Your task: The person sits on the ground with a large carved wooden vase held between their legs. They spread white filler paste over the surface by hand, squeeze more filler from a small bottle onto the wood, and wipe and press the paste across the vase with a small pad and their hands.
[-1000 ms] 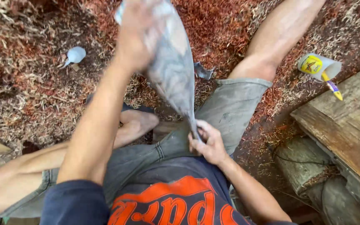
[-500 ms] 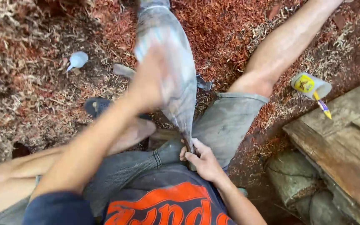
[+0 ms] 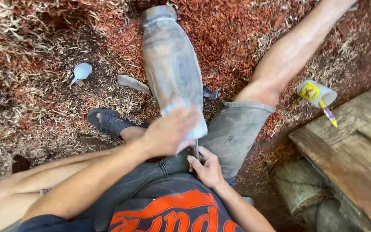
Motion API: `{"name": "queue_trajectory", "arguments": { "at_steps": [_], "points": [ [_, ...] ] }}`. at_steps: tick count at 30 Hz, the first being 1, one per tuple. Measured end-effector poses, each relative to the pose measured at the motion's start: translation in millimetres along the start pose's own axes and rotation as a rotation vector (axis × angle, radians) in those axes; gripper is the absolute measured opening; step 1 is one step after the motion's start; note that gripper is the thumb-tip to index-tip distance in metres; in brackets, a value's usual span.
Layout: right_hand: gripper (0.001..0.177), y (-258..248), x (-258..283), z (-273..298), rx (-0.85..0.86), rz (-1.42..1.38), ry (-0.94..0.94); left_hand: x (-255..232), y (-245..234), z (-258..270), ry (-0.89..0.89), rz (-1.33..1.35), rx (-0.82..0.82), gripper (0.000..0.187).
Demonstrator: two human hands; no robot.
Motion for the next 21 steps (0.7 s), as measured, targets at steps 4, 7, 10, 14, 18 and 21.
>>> {"name": "queue_trajectory", "arguments": {
  "at_steps": [4,7,10,14,18,21],
  "points": [
    [0.027,2.9,3.4,-6.0,-0.003,-0.092,0.041,72.0,-22.0,-30.8,0.062,-0.120,-0.144,0.072],
    [0.025,7.2,9.2,-1.1,0.029,-0.078,-0.016,153.2,-49.1,-67.8,-0.217,0.030,-0.257,0.054],
    [0.028,3.6,10.6,-6.0,-0.027,-0.047,0.149,128.5,-49.2,-57.4,-0.277,0.020,-0.403,0.044],
    [0.025,3.5,-5.7,-0.7,-0.011,-0.090,0.055,30.3,13.0,0.1,0.175,-0.070,-0.135,0.047],
    [0.024,2.6,0.6,-5.4,-0.010,-0.061,0.060,80.9,-20.9,-28.4,0.101,0.001,-0.043,0.048],
    [0.023,6.1,2.8,-6.5,0.014,-0.114,0.019,156.1,-54.9,-59.5,-0.134,-0.049,-0.242,0.038]
  ]
}}
Point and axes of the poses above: each hand's wrist, its own z-axis away from the middle knuckle, its own y-axis out of the palm, x = y × z, the point moved 6 cm from there along -z, towards the middle knuckle, and after that the axes turned 10 degrees about -z, right-handed, at the moved point
